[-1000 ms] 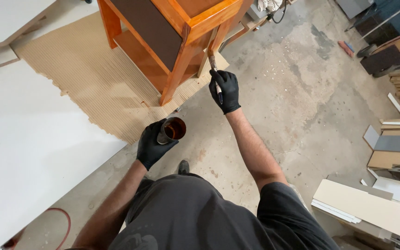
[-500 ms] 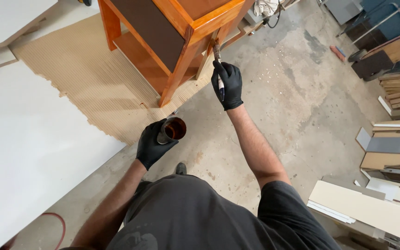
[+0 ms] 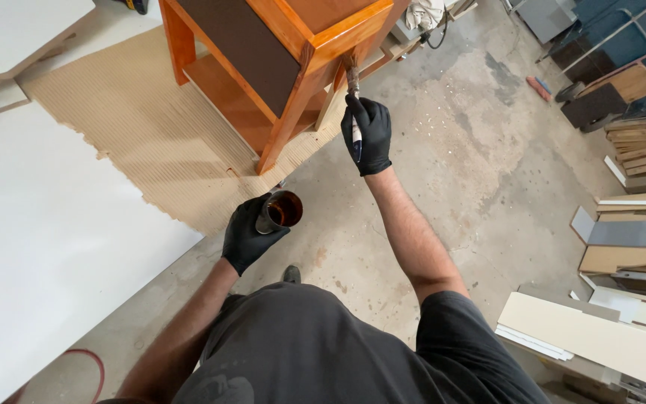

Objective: Apply wood stain to a wooden cabinet using a paintbrush.

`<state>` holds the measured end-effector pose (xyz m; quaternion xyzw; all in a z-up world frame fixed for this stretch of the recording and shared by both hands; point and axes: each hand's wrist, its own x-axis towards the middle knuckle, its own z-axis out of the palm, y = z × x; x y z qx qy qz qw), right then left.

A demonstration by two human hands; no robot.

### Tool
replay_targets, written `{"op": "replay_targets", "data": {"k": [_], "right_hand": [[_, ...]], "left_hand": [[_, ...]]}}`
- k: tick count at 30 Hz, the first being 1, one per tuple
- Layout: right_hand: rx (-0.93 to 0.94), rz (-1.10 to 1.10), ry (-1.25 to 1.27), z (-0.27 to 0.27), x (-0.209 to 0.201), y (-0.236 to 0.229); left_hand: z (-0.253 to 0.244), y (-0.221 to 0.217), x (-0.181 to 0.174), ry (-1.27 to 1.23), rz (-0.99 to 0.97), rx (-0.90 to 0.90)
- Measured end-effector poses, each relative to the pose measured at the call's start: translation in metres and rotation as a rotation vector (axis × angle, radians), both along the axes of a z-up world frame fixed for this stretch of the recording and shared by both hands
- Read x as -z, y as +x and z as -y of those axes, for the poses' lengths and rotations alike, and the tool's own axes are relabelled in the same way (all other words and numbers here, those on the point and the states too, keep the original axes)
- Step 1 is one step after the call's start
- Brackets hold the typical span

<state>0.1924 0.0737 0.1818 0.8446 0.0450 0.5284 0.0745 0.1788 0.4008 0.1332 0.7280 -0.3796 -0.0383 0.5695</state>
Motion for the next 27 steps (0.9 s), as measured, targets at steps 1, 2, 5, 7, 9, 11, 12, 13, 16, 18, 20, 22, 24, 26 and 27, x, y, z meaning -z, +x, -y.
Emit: {"op": "replay_targets", "data": {"k": [1, 2, 5, 7, 9, 11, 12, 13, 16, 18, 20, 22, 24, 26, 27], "right_hand": [[-0.003, 0.001, -0.001, 0.002, -0.002, 0.001], [-0.033, 0.017, 0.005, 0.003, -0.003, 0.002], [-0.074, 0.041, 0.009, 0.008, -0.005, 0.004], [-0.090, 0.056, 0.004, 0.011, -0.004, 0.005], [-0.047, 0.014, -0.005, 0.012, 0.002, 0.004], [-0.064, 0.021, 0.007, 0.012, 0.000, 0.006], [-0.079, 0.028, 0.020, 0.012, -0.002, 0.007], [-0.077, 0.028, 0.019, 0.011, -0.002, 0.006], [-0.074, 0.035, 0.003, 0.006, -0.006, 0.005], [-0.109, 0.037, 0.045, 0.004, -0.009, 0.004], [-0.104, 0.037, 0.037, 0.006, -0.004, 0.005], [-0.096, 0.045, 0.024, 0.011, 0.002, 0.006], [-0.057, 0.002, 0.021, 0.015, 0.014, 0.006], [-0.039, -0.003, 0.009, 0.016, 0.024, 0.008], [-0.019, -0.008, -0.004, 0.017, 0.029, 0.007]], "left_hand": [[0.000, 0.000, 0.001, -0.001, 0.001, -0.003], [0.000, 0.001, 0.002, 0.001, 0.005, 0.002], [0.000, -0.001, 0.004, 0.009, 0.044, -0.005], [0.001, 0.000, 0.004, 0.012, 0.086, -0.022], [0.000, 0.000, 0.003, 0.016, 0.047, -0.007], [0.000, -0.001, 0.006, 0.025, 0.050, -0.013], [0.000, -0.001, 0.007, 0.034, 0.052, -0.015], [0.001, -0.002, 0.009, 0.034, 0.051, -0.013], [0.003, -0.001, 0.009, -0.002, 0.080, -0.046], [0.002, -0.001, 0.007, -0.019, 0.059, -0.027], [0.004, -0.005, 0.013, -0.008, 0.090, -0.057], [0.006, -0.003, 0.011, -0.002, 0.129, -0.084], [0.003, -0.002, 0.002, 0.007, 0.063, -0.035], [0.006, -0.003, 0.016, 0.022, 0.087, -0.056], [0.007, -0.004, 0.022, 0.036, 0.110, -0.075]]}}
